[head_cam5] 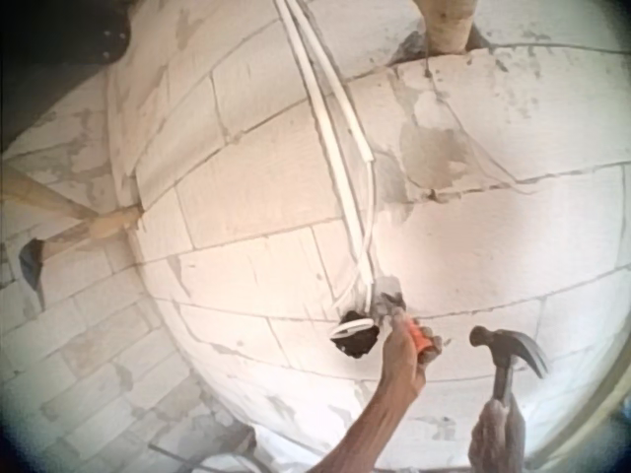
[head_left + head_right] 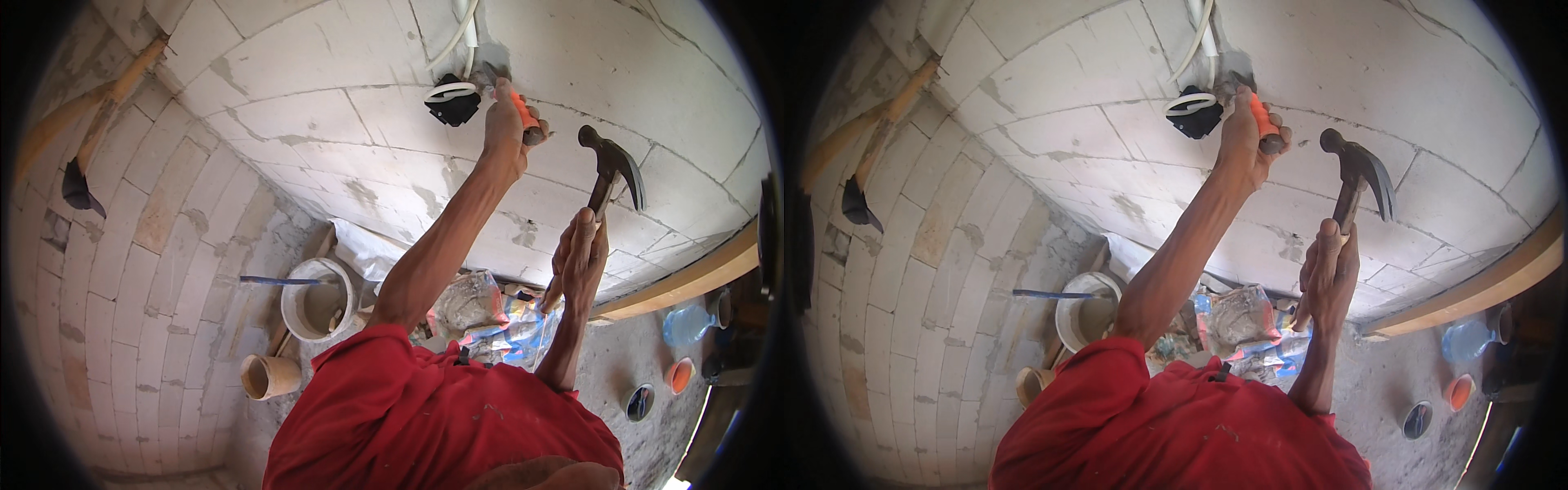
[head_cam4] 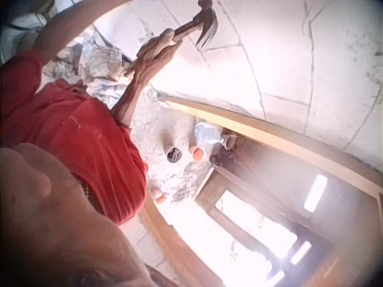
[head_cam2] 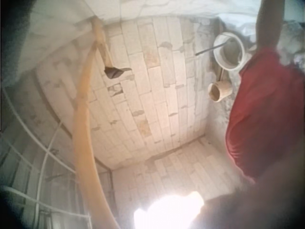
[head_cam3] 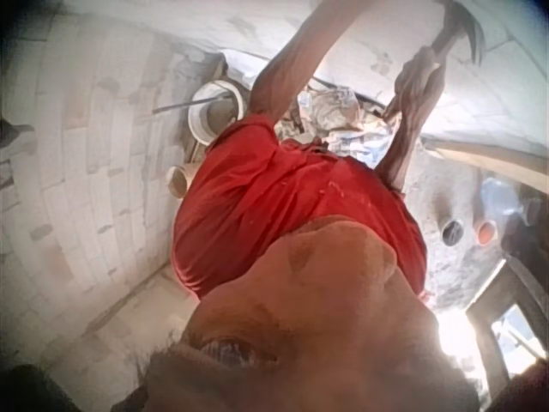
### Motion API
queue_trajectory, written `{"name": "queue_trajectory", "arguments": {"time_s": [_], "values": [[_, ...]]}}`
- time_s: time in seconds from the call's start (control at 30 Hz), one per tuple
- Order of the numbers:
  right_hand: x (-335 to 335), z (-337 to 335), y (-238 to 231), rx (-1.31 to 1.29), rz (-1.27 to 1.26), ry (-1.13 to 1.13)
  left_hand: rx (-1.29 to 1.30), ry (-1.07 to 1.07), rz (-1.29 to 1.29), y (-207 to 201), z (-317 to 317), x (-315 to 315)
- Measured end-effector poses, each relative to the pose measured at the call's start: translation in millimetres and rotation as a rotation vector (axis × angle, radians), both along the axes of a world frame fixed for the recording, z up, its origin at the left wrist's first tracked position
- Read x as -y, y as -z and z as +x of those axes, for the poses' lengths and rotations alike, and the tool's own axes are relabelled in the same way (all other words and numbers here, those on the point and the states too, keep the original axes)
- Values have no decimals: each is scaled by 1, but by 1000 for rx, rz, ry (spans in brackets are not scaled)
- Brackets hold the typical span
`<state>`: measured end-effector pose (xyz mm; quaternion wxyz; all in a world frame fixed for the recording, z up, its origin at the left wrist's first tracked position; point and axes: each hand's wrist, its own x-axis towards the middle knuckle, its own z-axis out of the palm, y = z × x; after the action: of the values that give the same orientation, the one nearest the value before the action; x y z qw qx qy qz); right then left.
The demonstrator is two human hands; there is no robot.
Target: The person uses a hammer and chisel to chip away at a tiled wall to create a recess. They then insert a black electrical box into the hole and secure it with a nail, adjusting the white conduit pipe to fit.
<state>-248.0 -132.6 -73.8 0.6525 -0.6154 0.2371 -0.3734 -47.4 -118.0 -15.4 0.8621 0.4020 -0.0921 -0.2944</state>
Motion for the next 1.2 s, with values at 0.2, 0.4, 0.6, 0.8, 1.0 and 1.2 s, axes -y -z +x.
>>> {"name": "queue_trajectory", "arguments": {"time_s": [0.2, 0.4, 0.6, 0.8, 1.0, 1.2], "values": [[-4, 1, -2, 18, -11, -33, -63, 24, -103, -13, -1, 9], [-2, -4, -14, 423, -141, 138, -267, -67, -351, -37, -5, 34], [0, 52, 2, 234, -379, 60, -233, -75, -424, -41, 3, 43], [9, 16, -24, 156, -108, 64, -304, -240, -394, -25, -12, 31], [2, -8, -16, 95, -74, 93, -177, 22, -152, -4, -19, 11], [-2, -28, 0, 72, -44, 95, -57, 39, -52, 19, 8, -2]]}}
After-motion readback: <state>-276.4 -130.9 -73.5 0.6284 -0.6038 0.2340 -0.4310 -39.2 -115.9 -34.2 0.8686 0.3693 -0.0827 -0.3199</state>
